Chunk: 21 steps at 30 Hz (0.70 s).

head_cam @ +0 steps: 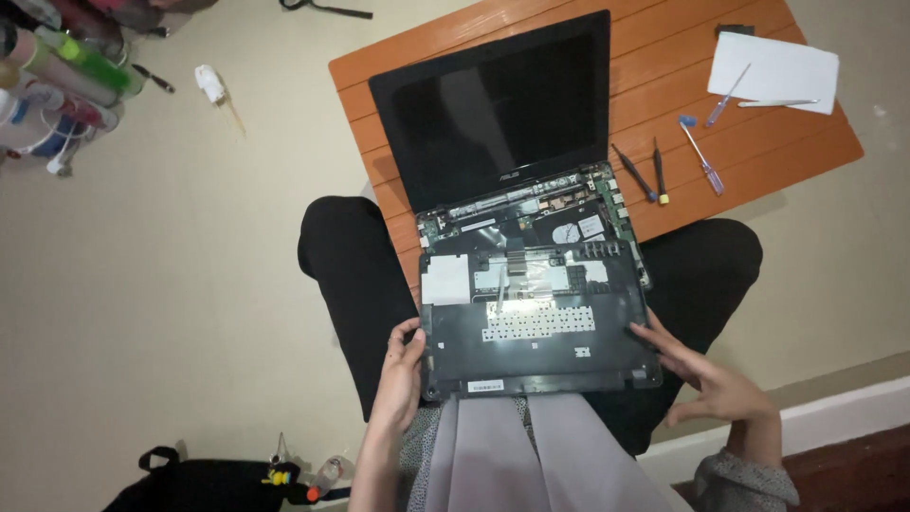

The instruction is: A person is shown reassembling a laptop, carefully connecting internal ribbon cables to the motherboard, installing the keyboard, and closing the outer chassis.

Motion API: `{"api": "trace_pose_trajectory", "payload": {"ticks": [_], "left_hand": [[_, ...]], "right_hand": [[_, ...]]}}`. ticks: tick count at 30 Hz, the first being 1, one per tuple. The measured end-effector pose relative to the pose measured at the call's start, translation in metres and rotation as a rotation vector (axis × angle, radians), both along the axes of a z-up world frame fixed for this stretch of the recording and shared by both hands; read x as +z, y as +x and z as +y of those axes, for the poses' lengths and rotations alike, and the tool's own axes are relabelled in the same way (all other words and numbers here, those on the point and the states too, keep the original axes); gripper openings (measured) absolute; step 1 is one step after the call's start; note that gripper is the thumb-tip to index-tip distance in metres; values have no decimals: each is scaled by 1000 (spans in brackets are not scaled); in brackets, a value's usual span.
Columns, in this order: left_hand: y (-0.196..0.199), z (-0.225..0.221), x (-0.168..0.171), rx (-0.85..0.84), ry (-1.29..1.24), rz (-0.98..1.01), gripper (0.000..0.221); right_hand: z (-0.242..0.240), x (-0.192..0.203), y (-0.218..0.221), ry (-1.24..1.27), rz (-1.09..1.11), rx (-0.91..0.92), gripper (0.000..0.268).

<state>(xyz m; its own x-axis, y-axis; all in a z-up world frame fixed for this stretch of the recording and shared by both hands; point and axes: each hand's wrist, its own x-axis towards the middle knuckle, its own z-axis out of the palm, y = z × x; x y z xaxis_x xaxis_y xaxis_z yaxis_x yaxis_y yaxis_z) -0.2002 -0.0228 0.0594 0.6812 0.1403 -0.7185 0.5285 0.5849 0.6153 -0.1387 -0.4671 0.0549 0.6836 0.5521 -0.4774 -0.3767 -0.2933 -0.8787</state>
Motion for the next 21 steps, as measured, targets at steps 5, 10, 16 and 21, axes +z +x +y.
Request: {"api": "trace_pose_trajectory", "payload": {"ticks": [5,10,16,21], "left_hand": [[1,3,1,10,-32,1,39],[3,3,7,31,-72,-7,46],[4,3,20,13,-91,-33,57],[9,3,19,32,-184,-93,50]], "right_hand": [[27,17,3,-337,-191,36,109],[35,9,-4,-383,-551,-60,80],[27,10,1,-448,-918,-172,51],[45,8,43,187,-956,-732,13]]}}
